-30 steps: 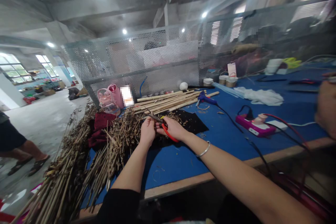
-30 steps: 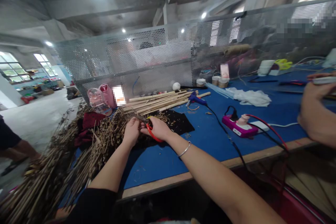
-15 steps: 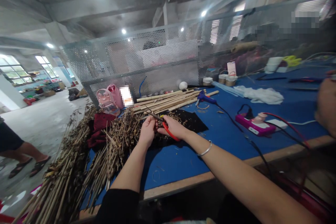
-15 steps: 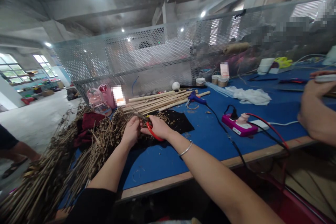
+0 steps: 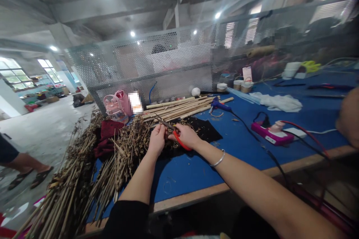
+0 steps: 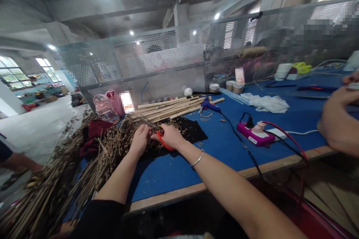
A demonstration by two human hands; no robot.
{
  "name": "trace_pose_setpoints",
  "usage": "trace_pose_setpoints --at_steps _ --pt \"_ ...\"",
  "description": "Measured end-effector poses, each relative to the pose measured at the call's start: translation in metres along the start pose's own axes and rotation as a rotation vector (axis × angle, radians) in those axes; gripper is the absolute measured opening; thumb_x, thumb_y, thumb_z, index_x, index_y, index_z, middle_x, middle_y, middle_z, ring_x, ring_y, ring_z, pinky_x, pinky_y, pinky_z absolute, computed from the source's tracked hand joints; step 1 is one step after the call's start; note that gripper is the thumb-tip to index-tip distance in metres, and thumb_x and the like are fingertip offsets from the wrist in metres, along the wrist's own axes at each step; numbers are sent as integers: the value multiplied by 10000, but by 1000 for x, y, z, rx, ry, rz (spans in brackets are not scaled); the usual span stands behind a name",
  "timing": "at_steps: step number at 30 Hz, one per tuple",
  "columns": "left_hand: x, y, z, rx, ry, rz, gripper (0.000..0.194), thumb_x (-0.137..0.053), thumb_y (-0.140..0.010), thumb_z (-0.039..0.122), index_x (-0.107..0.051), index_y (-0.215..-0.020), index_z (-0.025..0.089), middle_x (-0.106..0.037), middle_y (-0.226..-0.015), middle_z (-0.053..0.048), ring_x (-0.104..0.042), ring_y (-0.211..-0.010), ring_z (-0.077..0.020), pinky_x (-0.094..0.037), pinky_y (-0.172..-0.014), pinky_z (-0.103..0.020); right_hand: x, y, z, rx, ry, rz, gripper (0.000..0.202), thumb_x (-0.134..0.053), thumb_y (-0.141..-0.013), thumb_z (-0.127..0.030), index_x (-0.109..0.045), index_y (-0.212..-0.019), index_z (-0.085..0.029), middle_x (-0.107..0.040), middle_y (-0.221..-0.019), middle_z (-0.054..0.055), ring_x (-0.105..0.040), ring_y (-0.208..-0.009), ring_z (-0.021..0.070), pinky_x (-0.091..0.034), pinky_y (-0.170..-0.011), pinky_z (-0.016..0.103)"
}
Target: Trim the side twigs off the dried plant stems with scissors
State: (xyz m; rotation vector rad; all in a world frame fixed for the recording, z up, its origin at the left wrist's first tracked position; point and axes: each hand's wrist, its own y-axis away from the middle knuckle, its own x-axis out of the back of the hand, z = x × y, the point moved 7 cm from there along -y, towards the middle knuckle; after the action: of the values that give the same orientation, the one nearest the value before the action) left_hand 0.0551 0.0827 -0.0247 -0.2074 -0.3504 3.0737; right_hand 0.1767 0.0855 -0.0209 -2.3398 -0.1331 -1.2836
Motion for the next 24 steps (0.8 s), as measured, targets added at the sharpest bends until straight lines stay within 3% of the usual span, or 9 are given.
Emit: trace_pose_setpoints --at_steps 5,9,15,24 --pt "1 -1 2 -38 -78 -21 295 -537 -733 429 -496 -662 146 -432 -526 48 -359 -447 -55 -285 -428 -172 -2 0 -1 26 28 -10 427 -539 -714 -564 -484 -892 -181 -574 -690 15 -540 -634 146 -306 -541 215" --pt "1 -1 2 -52 -115 -29 291 -509 -751 418 -478 -630 156 -411 -504 51 -345 -433 -59 -272 -416 -175 -3 -1 1 7 4 -19 415 -524 -711 -585 -486 -820 -186 -559 -661 5 -496 -571 122 -277 -507 207" --pt "13 -3 1 -119 -265 104 299 -496 -754 422 -534 -626 154 -406 -472 50 -350 -436 -74 -286 -442 -188 -2 -2 3 -19 -10 -27 417 -490 -719 -609 -490 -729 -192 -555 -645 -1 -477 -544 111 -260 -483 203" --pt "22 0 13 -188 -514 238 206 -506 -743 330 -598 -706 149 -570 -606 4 -478 -557 -106 -358 -570 -213 -8 -2 6 8 29 -53 440 -527 -711 -588 -482 -890 -188 -558 -683 3 -514 -608 130 -284 -519 209"
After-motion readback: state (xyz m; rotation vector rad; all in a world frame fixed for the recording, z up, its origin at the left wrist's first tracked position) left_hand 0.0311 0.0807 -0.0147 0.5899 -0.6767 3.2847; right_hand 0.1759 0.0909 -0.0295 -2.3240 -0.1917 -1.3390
